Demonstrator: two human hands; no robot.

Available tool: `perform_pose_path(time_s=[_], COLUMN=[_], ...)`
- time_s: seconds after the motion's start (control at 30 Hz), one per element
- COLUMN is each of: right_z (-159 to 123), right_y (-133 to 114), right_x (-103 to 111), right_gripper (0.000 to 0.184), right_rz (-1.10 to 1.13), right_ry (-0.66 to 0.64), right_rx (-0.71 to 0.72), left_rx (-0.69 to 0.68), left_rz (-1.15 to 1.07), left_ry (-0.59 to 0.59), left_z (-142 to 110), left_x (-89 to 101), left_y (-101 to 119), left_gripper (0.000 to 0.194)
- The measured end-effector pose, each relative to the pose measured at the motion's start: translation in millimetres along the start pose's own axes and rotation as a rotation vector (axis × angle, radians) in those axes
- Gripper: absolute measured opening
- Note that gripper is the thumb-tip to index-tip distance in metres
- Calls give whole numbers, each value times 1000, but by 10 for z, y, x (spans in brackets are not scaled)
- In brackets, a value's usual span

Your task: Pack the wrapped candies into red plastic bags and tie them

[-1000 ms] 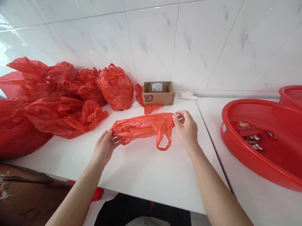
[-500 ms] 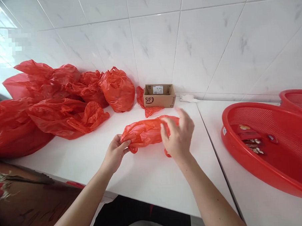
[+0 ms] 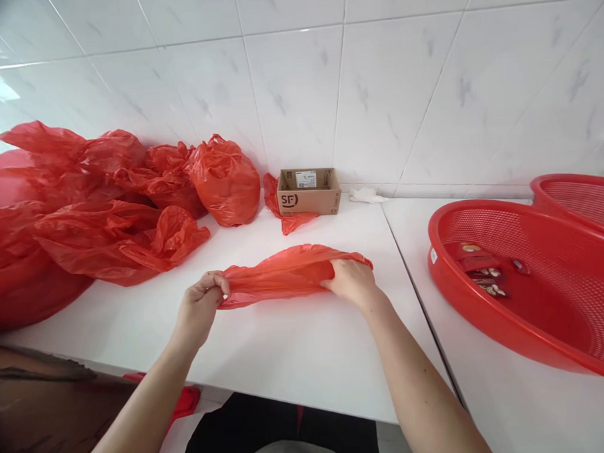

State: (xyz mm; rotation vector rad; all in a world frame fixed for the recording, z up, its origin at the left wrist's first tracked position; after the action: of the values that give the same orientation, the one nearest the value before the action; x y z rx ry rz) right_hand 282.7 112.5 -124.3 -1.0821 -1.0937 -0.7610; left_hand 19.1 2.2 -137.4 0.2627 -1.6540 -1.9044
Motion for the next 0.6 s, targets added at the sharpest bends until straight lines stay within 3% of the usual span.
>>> perform_pose_path(time_s=[0.1, 0.23, 0.43, 0.5, 0.6], right_z=[-88, -242, -539, -596, -642], right_y=[-85, -238, -249, -68, 459], right_x=[87, 156, 371, 508, 758], right_gripper=[40, 60, 45, 36, 31], right_rz=[40, 91, 328, 414, 372], right_ry=[-94, -120, -129, 23, 425], right_rx=[-10, 39, 112, 83, -10], left_rx=[-125, -169, -116, -89, -37], left_rz=[218, 406, 457, 438, 395], left_ry=[83, 126, 62, 12, -100], left_z=[64, 88, 179, 180, 120], left_x=[77, 77, 87, 62, 22], left_y=[-39, -52, 27, 44, 73], left_gripper=[22, 41, 30, 31, 35])
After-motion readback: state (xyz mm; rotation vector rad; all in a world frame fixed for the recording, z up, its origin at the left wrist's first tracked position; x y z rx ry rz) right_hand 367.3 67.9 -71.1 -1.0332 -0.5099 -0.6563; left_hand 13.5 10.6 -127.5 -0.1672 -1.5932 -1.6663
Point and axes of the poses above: each hand's wrist, its own z-axis towards the middle knuckle, its own x-axis out of the back of the hand, y = z × x, the point moved 1 cm from there along z, towards the middle knuckle, and after that the axes turned 8 degrees about y, right-handed, at the moved point
